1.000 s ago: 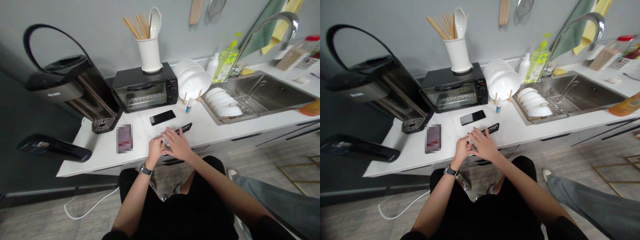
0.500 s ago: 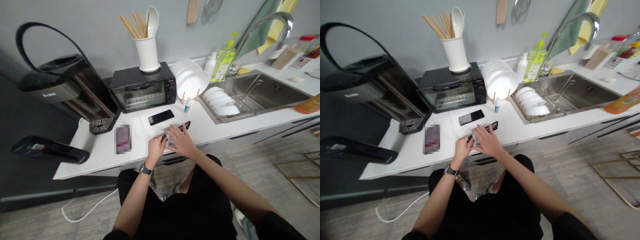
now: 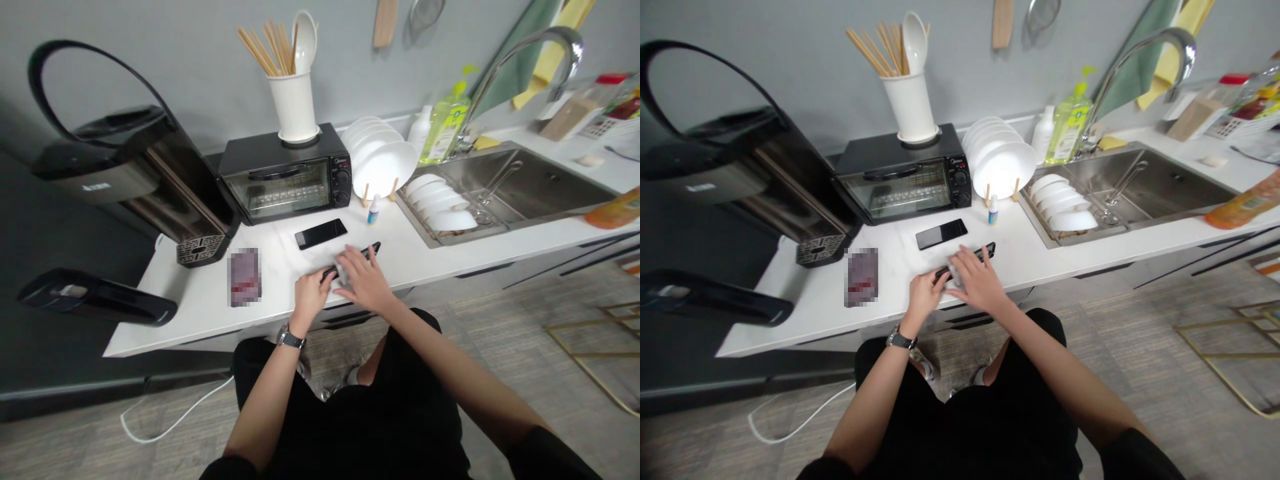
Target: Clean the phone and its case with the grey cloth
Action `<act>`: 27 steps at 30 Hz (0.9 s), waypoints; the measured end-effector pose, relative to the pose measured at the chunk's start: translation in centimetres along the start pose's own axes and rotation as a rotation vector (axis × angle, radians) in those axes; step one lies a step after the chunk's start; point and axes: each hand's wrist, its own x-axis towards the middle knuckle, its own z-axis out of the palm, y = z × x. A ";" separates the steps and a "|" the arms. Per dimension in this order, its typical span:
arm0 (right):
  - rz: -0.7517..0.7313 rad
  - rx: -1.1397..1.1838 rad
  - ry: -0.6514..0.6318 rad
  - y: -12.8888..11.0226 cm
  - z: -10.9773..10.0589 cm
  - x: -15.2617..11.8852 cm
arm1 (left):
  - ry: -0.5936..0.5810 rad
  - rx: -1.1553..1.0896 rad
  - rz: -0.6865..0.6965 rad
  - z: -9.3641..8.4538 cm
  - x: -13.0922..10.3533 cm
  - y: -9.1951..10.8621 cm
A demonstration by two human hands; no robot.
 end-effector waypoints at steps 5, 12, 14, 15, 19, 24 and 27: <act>0.211 -0.019 0.137 0.7 0.1 0.2 | 0.039 -0.040 0.015 -0.1 -0.1 0.4; -0.086 0.032 -0.010 -1.7 0.8 0.4 | -0.020 0.000 -0.005 -0.1 0.0 0.0; 0.036 -0.027 0.044 1.4 -0.1 -0.2 | 0.019 -0.042 0.008 -0.1 -0.1 0.2; 0.109 -0.050 0.077 2.5 -0.3 -0.3 | 0.040 -0.062 0.012 -0.1 -0.2 0.3; 0.253 -0.030 0.160 0.8 0.4 0.4 | 0.049 -0.070 0.006 -0.1 -0.1 0.4; -0.023 0.062 -0.021 -3.8 1.5 0.8 | -0.040 0.022 -0.055 -0.2 0.3 -0.1; 0.035 0.007 0.003 -0.2 0.4 -0.1 | -0.005 -0.012 -0.030 -0.1 0.1 0.1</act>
